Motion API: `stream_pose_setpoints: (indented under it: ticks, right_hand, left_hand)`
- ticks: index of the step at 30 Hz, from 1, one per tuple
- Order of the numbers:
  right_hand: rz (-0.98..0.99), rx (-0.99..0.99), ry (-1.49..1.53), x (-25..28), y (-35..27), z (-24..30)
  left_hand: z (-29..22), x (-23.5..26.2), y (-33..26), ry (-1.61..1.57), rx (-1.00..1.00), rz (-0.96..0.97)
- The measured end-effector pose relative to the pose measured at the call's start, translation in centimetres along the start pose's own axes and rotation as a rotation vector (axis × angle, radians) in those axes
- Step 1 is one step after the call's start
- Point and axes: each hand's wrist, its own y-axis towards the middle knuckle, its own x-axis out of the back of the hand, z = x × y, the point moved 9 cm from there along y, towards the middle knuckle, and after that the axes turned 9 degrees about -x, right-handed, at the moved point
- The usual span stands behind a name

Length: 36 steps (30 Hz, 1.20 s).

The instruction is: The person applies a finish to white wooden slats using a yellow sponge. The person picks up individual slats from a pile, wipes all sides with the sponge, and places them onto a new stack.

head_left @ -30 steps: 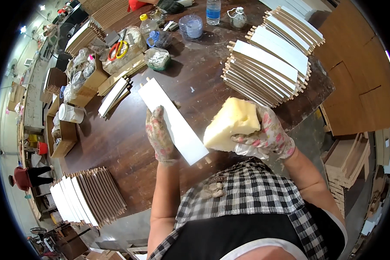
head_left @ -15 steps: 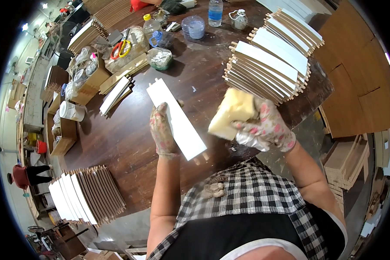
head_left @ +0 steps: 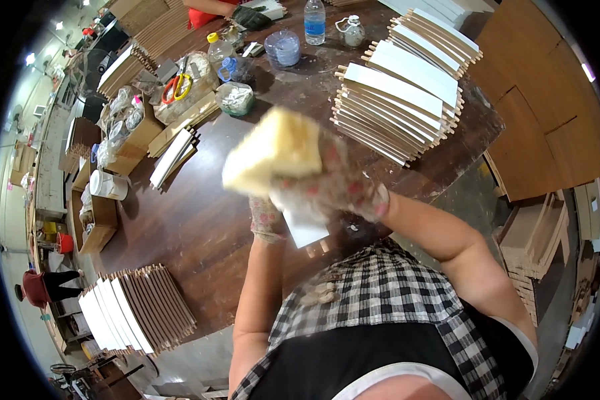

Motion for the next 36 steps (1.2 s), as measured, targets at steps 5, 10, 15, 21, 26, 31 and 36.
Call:
stream_pose_setpoints:
  ticks: [5, 10, 15, 21, 26, 31, 36]
  right_hand:
    - [-0.074, -0.197, 0.427, 7.8, -8.7, -4.5]
    - [-0.469, -0.415, 0.341, 11.5, -8.5, 0.3]
    - [-0.554, -0.393, 0.544, 11.3, -9.2, -0.4]
    - [-0.411, -0.454, 1.008, 9.6, -10.2, -3.3]
    - [-0.179, -0.648, 1.166, 8.4, -13.9, -5.8]
    - [-0.121, -0.548, 1.288, 8.3, -12.7, -4.5]
    - [-0.407, -0.731, 1.086, 8.1, -12.7, -5.9]
  left_hand:
    - [-6.8, -2.8, 2.1, 0.102, 0.174, -0.296]
    - [-8.2, -3.5, 1.7, -0.341, 0.167, -0.517]
    - [-6.6, -5.7, 2.2, -0.872, 0.208, -0.459]
    - [-5.4, -7.0, 1.7, -1.192, 0.143, -0.399]
    - [-8.2, -7.2, 2.8, -1.095, -0.023, -0.381]
    - [-7.7, -8.4, 2.6, -1.264, 0.038, -0.334]
    - [-3.7, -8.2, 0.7, -1.353, 0.291, -0.482]
